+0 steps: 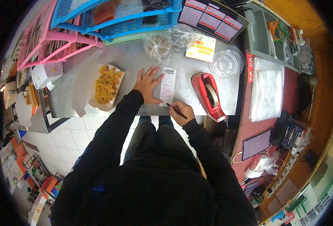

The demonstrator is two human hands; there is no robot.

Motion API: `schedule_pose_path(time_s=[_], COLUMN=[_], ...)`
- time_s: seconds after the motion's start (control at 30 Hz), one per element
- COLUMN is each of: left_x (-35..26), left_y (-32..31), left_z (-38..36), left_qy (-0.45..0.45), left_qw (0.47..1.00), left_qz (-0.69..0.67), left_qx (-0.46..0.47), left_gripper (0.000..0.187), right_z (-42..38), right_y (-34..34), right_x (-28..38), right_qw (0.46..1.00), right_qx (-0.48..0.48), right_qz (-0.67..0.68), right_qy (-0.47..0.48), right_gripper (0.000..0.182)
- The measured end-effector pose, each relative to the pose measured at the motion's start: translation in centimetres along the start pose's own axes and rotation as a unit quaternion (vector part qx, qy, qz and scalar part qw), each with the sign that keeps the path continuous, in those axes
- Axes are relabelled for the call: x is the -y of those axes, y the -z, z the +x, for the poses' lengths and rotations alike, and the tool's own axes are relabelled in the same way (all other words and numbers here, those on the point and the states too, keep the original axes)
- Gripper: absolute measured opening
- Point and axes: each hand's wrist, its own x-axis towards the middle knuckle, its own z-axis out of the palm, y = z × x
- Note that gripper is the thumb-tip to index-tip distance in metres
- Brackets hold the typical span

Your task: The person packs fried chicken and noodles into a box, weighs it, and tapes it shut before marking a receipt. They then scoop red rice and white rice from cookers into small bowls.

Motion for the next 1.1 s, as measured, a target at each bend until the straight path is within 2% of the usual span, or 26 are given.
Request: schedule_pose_path(time_s=[0.37,0.47,0.77,1.1], left_x=[0.0,0.0,-0.2,-0.3], left_y=[0.0,0.1,0.2,0.2], left_z=[0.0,0.0,0.0,0.1], left_qy=[0.000,0.002,0.003,0.002], left_qw=[1.000,1.000,1.000,1.000], left_qz=[0.006,0.005,0.008,0.015], left_qx=[0.000,0.003,0.005,0.009], left_gripper=[0.102,0.103,0.103,0.106], right_z=[0.3,0.5,-0.2,1.6], right_y=[0.6,0.7,-0.4,0.2], right_x=[0.9,0.2,-0.2,0.5], right_qw=[0.999,0.999,1.000,0.998], right_qx=[-0.018,-0.034,-0.007,-0.048], right_qz=[0.030,0.022,0.017,-0.026], right_qy=[-0.023,0.004,-0.004,0.016], right_gripper=[0.012,0.011,0.014,0.014])
